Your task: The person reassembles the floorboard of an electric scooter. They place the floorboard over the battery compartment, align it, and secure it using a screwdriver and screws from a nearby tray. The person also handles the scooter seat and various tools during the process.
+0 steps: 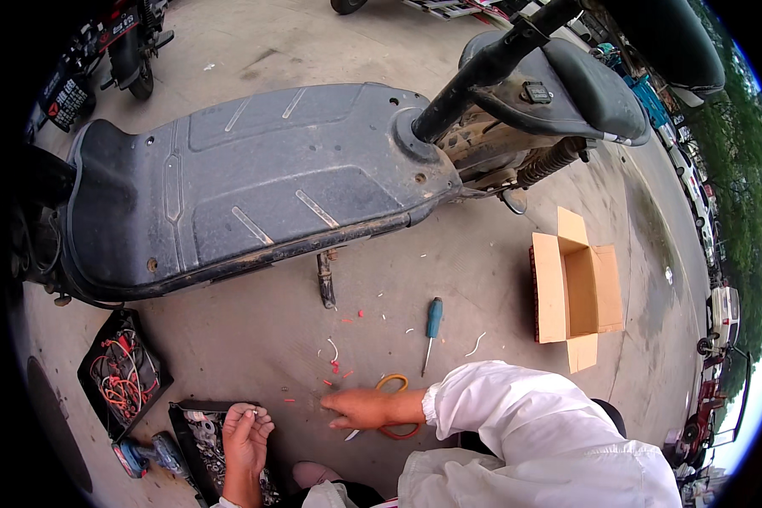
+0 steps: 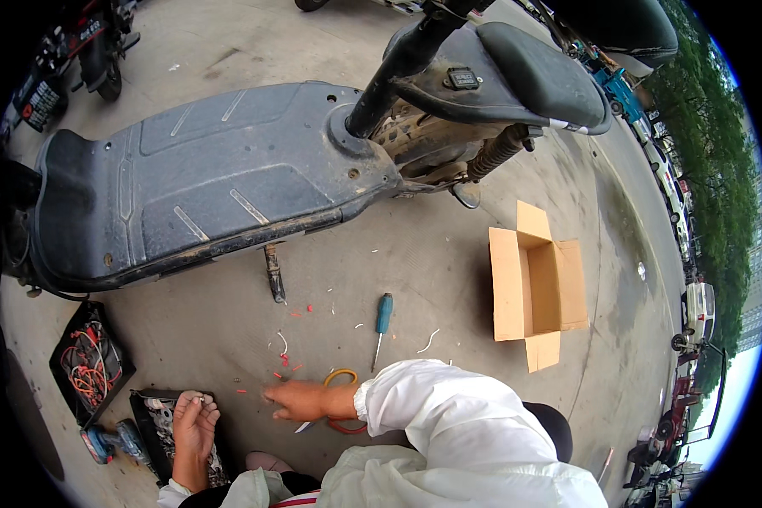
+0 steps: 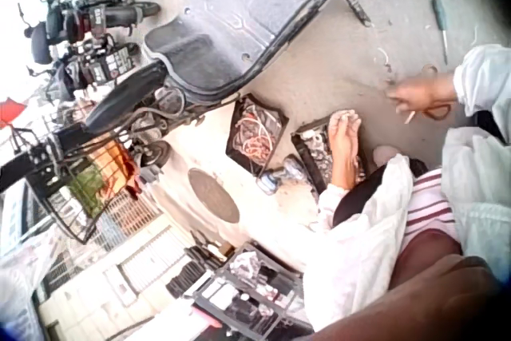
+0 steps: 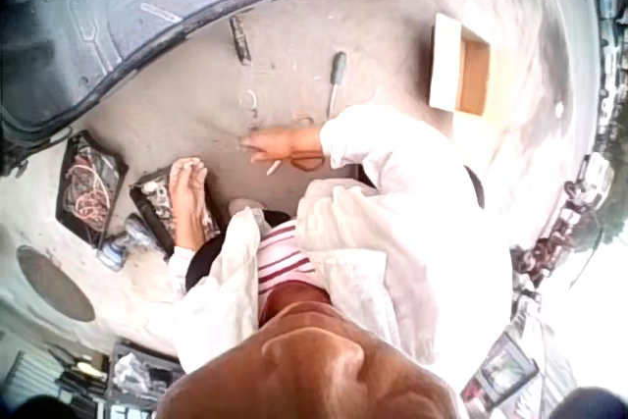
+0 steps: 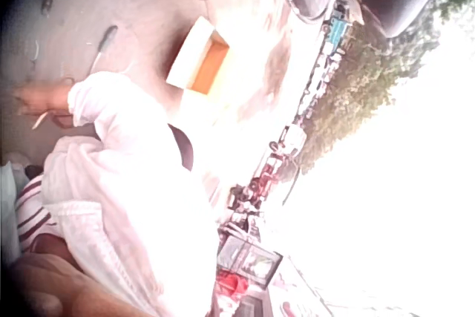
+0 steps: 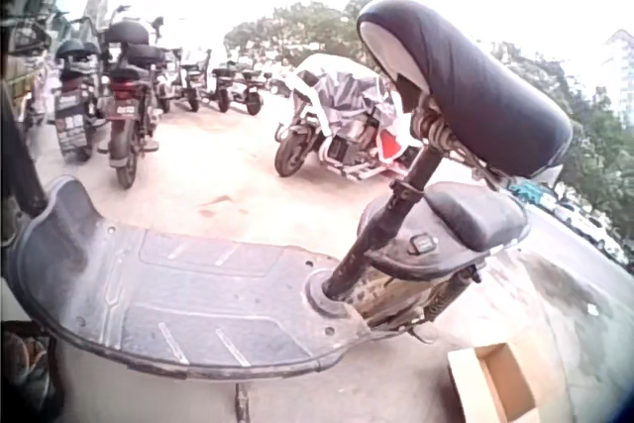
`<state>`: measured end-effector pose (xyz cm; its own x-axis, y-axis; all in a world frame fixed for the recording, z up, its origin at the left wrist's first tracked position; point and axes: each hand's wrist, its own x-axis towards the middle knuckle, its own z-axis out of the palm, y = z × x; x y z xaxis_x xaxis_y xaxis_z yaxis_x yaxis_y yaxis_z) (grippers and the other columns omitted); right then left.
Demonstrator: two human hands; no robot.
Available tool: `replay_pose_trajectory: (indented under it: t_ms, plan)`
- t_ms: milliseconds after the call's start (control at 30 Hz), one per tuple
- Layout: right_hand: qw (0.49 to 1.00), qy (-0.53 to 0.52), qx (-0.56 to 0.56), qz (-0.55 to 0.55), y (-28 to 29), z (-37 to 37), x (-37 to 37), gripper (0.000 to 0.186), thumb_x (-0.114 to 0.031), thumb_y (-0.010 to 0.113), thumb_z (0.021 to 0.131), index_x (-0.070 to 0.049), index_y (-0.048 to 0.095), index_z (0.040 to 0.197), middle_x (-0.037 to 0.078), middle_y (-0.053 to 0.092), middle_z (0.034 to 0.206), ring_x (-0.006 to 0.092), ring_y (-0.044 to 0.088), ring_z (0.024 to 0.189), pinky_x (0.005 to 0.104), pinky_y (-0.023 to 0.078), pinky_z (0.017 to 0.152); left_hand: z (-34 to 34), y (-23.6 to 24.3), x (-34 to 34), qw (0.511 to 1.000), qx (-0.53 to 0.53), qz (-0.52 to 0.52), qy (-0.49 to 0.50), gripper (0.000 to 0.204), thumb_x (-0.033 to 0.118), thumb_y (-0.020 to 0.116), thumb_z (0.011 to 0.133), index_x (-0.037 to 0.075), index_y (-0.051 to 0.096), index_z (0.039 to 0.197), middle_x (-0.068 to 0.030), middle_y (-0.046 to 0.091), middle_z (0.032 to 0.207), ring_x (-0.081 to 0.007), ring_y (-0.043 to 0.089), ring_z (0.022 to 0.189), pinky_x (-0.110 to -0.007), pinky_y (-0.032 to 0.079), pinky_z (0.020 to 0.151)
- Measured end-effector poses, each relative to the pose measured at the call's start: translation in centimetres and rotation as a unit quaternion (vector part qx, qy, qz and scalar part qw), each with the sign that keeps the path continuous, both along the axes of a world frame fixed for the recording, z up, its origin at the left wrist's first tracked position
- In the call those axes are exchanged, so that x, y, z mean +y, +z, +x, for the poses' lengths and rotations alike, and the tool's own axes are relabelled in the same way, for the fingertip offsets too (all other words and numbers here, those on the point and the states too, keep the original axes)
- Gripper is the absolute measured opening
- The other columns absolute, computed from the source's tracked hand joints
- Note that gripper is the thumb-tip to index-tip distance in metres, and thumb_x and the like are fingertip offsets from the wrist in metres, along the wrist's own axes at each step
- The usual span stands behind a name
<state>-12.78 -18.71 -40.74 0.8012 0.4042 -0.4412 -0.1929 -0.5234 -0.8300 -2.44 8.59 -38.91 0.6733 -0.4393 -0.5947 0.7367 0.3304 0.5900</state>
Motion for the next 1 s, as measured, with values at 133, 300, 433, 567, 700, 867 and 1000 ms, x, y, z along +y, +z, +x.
replay_pose_trajectory:
  t_ms: [133, 300, 433, 567, 700, 867, 1000]
  plan:
    - [0.933, 0.265, 0.045, -0.238, 2.5, 1.0, -9.4, 0.034, -0.028, 0.071, 0.087, -0.006, 0.065, 0.112, 0.019, 0.07, 0.105, 0.0408, 0.067, 0.103, 0.0514, 0.054, 0.086, 2.4, 2.2, 0.9, 0.996, -0.083, 0.03, 0.012, 0.007, 0.008, 0.062, 0.1, 0.006, 0.062, 0.106, -0.0082, 0.071, 0.096, -0.0169, 0.07, 0.085, -0.031, 0.062, 0.075]
    - [0.918, 0.128, 0.016, -0.376, 2.3, -1.2, -20.4, 0.031, -0.027, 0.071, 0.09, -0.002, 0.065, 0.108, 0.017, 0.07, 0.109, 0.0368, 0.067, 0.106, 0.0475, 0.056, 0.086, 4.7, 5.8, 0.0, 0.986, -0.126, 0.105, -0.021, 0.011, 0.011, 0.063, 0.1, 0.002, 0.063, 0.108, -0.0072, 0.07, 0.097, -0.0149, 0.069, 0.086, -0.029, 0.061, 0.079]
    - [0.942, -0.022, -0.07, -0.327, -0.2, -1.8, -21.6, 0.025, -0.022, 0.065, 0.092, -0.002, 0.059, 0.105, 0.021, 0.067, 0.106, 0.0413, 0.065, 0.1, 0.0491, 0.053, 0.086, 3.4, 6.4, 7.1, 0.963, -0.131, 0.227, 0.055, 0.011, 0.014, 0.062, 0.101, 0.006, 0.064, 0.108, -0.0067, 0.071, 0.096, -0.0142, 0.069, 0.084, -0.029, 0.061, 0.078]
    - [0.955, 0.082, -0.117, -0.261, -2.6, -3.4, -20.7, 0.031, -0.013, 0.07, 0.086, -0.003, 0.058, 0.112, 0.02, 0.064, 0.107, 0.041, 0.064, 0.1, 0.0488, 0.053, 0.083, -2.3, 2.2, 14.0, 0.91, -0.031, 0.366, 0.194, 0.008, 0.013, 0.06, 0.101, 0.007, 0.064, 0.104, -0.0049, 0.069, 0.092, -0.0154, 0.067, 0.078, -0.03, 0.059, 0.072]
    - [0.959, 0.166, -0.114, -0.2, -2.4, -3.1, -16.4, 0.033, -0.011, 0.072, 0.083, -0.005, 0.059, 0.112, 0.019, 0.062, 0.106, 0.0398, 0.062, 0.099, 0.0479, 0.053, 0.083, -8.9, -1.5, 17.6, 0.852, 0.005, 0.46, 0.249, 0.008, 0.012, 0.06, 0.1, 0.004, 0.062, 0.102, -0.0028, 0.065, 0.087, -0.0135, 0.063, 0.074, -0.029, 0.055, 0.067]
    - [0.942, 0.254, -0.126, -0.181, -3.1, -4.6, -8.5, 0.046, -0.018, 0.079, 0.078, -0.004, 0.057, 0.116, 0.018, 0.058, 0.114, 0.0391, 0.058, 0.109, 0.0466, 0.052, 0.091, -14.3, -5.9, 18.7, 0.82, -0.009, 0.564, 0.091, 0.007, 0.008, 0.064, 0.095, 0.003, 0.065, 0.099, 0.0007, 0.064, 0.085, -0.0085, 0.058, 0.074, -0.026, 0.049, 0.067]
    - [0.903, 0.269, -0.208, -0.263, -6.1, -7.8, -6.9, 0.06, -0.018, 0.082, 0.076, -0.004, 0.054, 0.127, 0.02, 0.054, 0.127, 0.0386, 0.054, 0.118, 0.0454, 0.049, 0.098, -13.3, -7.8, 16.6, 0.785, -0.045, 0.614, -0.063, 0.011, 0.009, 0.067, 0.096, 0.001, 0.069, 0.102, -0.0006, 0.069, 0.092, -0.0086, 0.061, 0.082, -0.025, 0.05, 0.076]
